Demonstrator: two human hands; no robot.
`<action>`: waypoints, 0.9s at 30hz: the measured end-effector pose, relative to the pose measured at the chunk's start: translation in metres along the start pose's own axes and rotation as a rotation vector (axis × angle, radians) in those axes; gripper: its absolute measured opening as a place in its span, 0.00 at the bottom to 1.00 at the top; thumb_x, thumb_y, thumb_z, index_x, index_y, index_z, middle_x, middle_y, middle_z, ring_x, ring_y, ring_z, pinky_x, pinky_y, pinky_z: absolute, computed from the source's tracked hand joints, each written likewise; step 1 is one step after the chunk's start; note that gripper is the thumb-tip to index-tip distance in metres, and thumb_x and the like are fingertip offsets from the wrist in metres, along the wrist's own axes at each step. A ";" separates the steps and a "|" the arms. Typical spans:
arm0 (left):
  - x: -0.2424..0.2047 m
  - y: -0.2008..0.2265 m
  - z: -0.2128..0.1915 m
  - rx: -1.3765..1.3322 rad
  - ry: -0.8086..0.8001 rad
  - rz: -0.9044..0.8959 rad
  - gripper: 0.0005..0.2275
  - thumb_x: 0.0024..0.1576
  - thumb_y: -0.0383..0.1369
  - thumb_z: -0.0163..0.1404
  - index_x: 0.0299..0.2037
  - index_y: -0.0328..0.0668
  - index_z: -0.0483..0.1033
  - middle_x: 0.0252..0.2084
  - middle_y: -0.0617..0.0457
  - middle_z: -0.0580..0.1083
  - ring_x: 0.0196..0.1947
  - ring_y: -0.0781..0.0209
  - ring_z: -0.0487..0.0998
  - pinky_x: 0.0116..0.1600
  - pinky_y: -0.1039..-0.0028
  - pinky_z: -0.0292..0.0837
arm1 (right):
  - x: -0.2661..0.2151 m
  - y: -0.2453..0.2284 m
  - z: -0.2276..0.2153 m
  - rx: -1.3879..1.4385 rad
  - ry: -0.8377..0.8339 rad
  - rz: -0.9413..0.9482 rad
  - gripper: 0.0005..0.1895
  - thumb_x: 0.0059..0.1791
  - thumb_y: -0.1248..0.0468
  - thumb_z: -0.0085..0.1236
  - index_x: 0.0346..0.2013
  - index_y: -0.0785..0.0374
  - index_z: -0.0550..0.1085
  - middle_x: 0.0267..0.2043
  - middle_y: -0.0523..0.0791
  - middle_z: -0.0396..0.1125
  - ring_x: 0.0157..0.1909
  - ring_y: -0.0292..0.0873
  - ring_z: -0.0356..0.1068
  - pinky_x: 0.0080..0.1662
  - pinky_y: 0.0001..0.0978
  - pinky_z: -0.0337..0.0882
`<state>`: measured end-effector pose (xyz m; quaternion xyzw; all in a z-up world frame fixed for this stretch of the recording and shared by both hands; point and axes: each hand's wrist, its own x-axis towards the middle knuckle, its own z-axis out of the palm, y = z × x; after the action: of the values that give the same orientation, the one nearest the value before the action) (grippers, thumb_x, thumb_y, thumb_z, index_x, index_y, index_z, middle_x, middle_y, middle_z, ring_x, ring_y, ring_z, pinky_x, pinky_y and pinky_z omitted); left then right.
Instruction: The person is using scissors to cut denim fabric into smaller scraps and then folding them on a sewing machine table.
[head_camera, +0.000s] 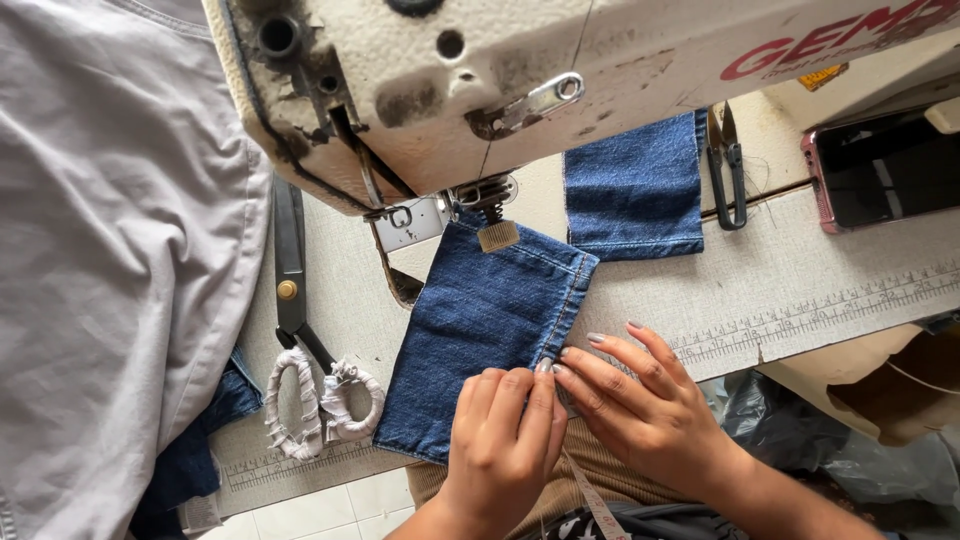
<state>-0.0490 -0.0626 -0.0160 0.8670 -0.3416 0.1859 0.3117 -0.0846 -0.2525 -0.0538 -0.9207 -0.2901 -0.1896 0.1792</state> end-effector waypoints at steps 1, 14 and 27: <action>-0.001 -0.001 0.000 0.000 0.001 0.001 0.05 0.62 0.21 0.47 0.38 0.22 0.75 0.33 0.40 0.70 0.27 0.48 0.66 0.32 0.61 0.61 | 0.003 0.000 -0.003 -0.002 0.001 -0.001 0.13 0.56 0.62 0.47 0.52 0.59 0.76 0.60 0.44 0.68 0.61 0.49 0.67 0.66 0.54 0.63; -0.015 -0.012 -0.005 -0.030 -0.048 0.016 0.08 0.63 0.26 0.50 0.45 0.28 0.79 0.56 0.39 0.76 0.56 0.42 0.78 0.61 0.53 0.70 | 0.020 0.023 -0.013 -0.241 -0.200 0.055 0.32 0.56 0.43 0.41 0.71 0.56 0.64 0.76 0.43 0.55 0.77 0.55 0.50 0.72 0.57 0.49; -0.023 -0.016 -0.014 -0.083 -0.128 0.013 0.11 0.65 0.26 0.47 0.52 0.29 0.79 0.61 0.41 0.74 0.63 0.45 0.75 0.69 0.54 0.63 | 0.034 0.058 -0.018 -0.140 -0.392 0.240 0.35 0.58 0.40 0.20 0.79 0.45 0.42 0.83 0.38 0.36 0.82 0.46 0.31 0.73 0.60 0.28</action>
<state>-0.0552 -0.0327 -0.0248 0.8611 -0.3740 0.1179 0.3236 -0.0281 -0.2891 -0.0358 -0.9780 -0.1941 -0.0044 0.0765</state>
